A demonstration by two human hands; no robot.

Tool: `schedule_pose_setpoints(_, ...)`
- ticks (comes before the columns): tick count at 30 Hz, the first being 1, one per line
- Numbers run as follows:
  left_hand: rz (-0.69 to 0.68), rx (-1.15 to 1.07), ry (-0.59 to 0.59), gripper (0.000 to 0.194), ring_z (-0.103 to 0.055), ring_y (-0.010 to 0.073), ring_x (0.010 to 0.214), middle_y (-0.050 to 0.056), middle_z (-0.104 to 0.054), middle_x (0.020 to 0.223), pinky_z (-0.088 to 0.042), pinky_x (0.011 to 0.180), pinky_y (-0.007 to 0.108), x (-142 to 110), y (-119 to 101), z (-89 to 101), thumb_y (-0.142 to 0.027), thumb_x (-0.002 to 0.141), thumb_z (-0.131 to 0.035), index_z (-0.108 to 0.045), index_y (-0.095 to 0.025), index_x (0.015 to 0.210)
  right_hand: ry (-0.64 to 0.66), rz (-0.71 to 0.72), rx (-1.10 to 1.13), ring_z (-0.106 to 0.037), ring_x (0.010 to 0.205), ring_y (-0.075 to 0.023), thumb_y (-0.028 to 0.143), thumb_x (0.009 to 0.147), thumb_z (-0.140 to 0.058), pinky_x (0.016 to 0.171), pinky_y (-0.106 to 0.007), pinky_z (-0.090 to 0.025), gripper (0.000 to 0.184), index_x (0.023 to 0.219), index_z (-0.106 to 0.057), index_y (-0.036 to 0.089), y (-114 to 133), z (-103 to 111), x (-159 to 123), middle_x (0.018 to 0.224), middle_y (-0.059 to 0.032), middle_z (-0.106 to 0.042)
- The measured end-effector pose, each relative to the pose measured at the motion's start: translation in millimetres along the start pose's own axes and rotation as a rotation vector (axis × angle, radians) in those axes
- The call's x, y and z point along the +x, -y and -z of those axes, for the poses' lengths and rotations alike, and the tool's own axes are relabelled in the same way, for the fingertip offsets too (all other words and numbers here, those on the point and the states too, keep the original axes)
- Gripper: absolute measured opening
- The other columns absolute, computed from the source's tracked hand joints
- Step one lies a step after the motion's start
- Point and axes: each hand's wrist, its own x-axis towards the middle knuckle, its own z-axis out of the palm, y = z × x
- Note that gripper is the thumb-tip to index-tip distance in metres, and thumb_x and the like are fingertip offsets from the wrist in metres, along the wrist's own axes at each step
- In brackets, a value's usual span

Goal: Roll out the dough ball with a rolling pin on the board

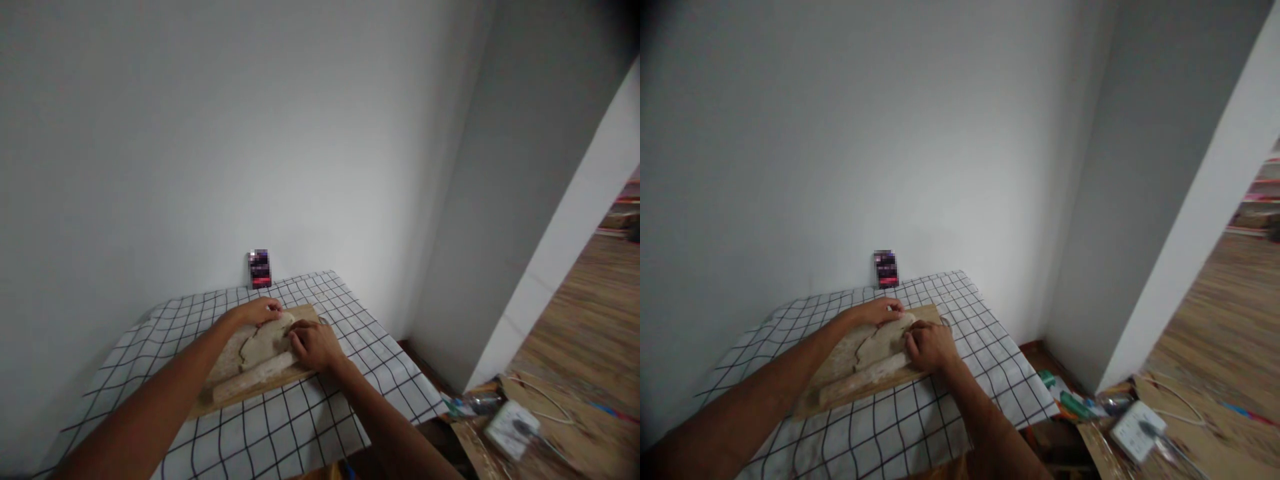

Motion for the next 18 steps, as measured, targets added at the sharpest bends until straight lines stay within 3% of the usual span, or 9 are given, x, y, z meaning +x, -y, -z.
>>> schedule_pose_setpoints(4, 0.05, -0.077, -0.022, 0.039, -0.054, 0.0163, 0.06, -0.004, -0.056, 0.066, -0.048, 0.052, 0.029, -3, 10, 1.0, -0.054, 0.071, -0.052, -0.059, -0.02, 0.088, -0.021, 0.007, 0.011, -0.068, 0.11, -0.018, 0.037, 0.104, -0.038, 0.093, -0.027, -0.048, 0.041, 0.108, -0.077, 0.026, -1, -1, 0, 0.127, 0.0008, -0.072)
schedule_pose_setpoints(8, 0.067, -0.05, -0.08, 0.042, -0.055, 0.0167, 0.06, -0.002, -0.058, 0.068, -0.048, 0.053, 0.03, -6, 7, -1.8, -0.056, 0.074, -0.043, -0.058, -0.018, 0.086, -0.034, 0.021, 0.025, -0.068, 0.109, -0.0185, 0.036, 0.104, -0.038, 0.092, -0.028, -0.049, 0.041, 0.106, -0.077, 0.026, -3, -3, 0, 0.126, 0.0001, -0.073)
schedule_pose_setpoints(18, 0.005, 0.347, -0.202, 0.051, -0.059, 0.0205, 0.072, -0.001, -0.066, 0.085, -0.045, 0.062, 0.03, -3, -20, -16.5, -0.054, 0.054, -0.068, -0.061, -0.023, 0.095, -0.035, 0.02, 0.013, -0.068, 0.109, -0.0184, 0.036, 0.104, -0.038, 0.09, -0.028, -0.048, 0.04, 0.109, -0.076, 0.025, -6, -7, 1, 0.126, -0.0003, -0.073)
